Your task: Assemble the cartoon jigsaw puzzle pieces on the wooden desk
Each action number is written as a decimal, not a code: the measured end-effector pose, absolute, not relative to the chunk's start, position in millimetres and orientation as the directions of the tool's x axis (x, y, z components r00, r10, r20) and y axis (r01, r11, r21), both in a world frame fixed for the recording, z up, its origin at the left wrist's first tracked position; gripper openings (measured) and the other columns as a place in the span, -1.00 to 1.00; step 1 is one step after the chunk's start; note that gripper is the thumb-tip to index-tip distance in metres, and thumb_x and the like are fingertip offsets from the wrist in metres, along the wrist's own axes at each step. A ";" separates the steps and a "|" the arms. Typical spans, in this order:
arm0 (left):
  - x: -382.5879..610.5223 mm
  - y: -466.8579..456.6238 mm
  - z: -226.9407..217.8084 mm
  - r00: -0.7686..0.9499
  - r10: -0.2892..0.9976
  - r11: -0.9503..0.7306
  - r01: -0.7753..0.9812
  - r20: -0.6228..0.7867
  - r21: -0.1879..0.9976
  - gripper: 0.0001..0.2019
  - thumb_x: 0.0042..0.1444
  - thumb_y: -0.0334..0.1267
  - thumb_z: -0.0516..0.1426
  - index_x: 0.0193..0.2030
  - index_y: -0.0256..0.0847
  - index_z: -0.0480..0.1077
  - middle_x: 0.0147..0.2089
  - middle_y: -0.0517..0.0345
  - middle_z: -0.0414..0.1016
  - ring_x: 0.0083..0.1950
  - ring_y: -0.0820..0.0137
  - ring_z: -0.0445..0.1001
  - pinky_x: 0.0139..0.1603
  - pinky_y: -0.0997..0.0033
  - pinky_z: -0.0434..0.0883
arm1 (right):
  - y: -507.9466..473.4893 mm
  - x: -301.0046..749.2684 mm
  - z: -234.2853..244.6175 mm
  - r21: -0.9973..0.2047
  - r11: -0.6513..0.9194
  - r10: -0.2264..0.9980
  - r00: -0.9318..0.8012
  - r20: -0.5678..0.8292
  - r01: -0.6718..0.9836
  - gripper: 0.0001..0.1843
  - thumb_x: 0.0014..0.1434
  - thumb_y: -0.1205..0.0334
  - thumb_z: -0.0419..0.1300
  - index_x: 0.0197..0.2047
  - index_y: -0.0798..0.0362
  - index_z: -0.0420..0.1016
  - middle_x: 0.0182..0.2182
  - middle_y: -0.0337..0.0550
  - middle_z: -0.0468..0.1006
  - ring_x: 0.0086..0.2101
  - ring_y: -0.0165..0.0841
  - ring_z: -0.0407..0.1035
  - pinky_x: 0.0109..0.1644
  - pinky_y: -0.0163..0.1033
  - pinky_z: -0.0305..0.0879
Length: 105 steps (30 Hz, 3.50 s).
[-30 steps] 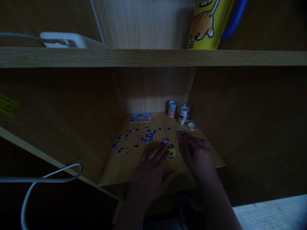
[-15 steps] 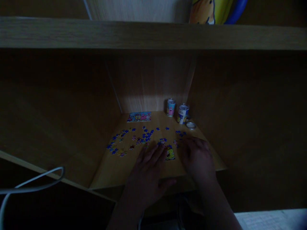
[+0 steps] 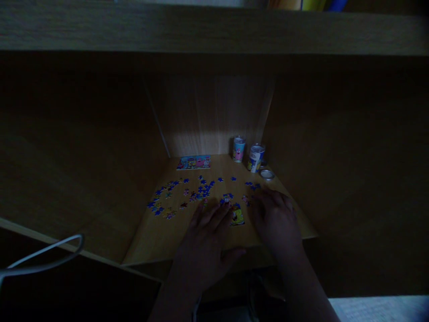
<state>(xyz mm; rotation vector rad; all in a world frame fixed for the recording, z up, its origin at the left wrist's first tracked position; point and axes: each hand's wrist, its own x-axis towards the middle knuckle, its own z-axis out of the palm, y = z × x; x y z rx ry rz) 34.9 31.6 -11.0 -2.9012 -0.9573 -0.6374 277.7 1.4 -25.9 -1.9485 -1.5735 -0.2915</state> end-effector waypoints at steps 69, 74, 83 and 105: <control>-39.6 61.9 -1.7 0.314 0.820 -0.468 0.850 0.479 0.243 -0.64 0.52 -0.31 0.06 0.26 -0.15 0.62 0.29 -0.10 0.69 0.32 -0.01 0.60 0.45 -0.27 0.52 | 0.8 274.2 -21.0 -0.361 0.177 0.848 0.044 0.528 0.916 -0.72 0.46 0.24 0.18 0.06 -0.05 0.73 0.03 0.01 0.74 0.08 -0.02 0.55 0.25 0.11 0.50; -32.4 57.4 4.0 0.431 0.776 -0.559 0.808 0.460 0.187 -0.54 0.59 -0.25 0.03 0.51 -0.09 0.48 0.55 -0.04 0.51 0.57 0.01 0.44 0.63 -0.40 0.28 | 0.0 273.3 -21.3 -0.355 0.172 0.847 0.046 0.529 0.919 -0.71 0.46 0.25 0.17 0.06 -0.03 0.73 0.03 0.03 0.74 0.08 -0.01 0.55 0.24 0.13 0.49; -33.1 60.8 0.3 0.526 0.753 -0.622 0.765 0.396 0.166 -0.53 0.63 -0.24 0.02 0.56 -0.09 0.43 0.61 -0.03 0.43 0.67 0.09 0.31 0.72 -0.41 0.10 | -0.3 272.6 -20.8 -0.348 0.179 0.844 0.039 0.535 0.920 -0.73 0.49 0.19 0.18 0.03 -0.04 0.73 0.01 0.02 0.74 0.07 -0.01 0.55 0.22 0.10 0.48; 5.1 47.0 15.4 0.635 0.652 -0.756 0.585 0.414 0.294 -0.72 0.54 -0.27 0.21 0.26 0.02 0.66 0.29 0.14 0.72 0.41 0.16 0.57 0.70 -0.25 0.27 | -0.7 270.1 -16.4 -0.377 0.170 0.869 0.042 0.494 0.910 -0.73 0.53 0.22 0.15 0.00 -0.06 0.72 0.00 -0.01 0.76 0.03 -0.05 0.57 0.18 0.09 0.49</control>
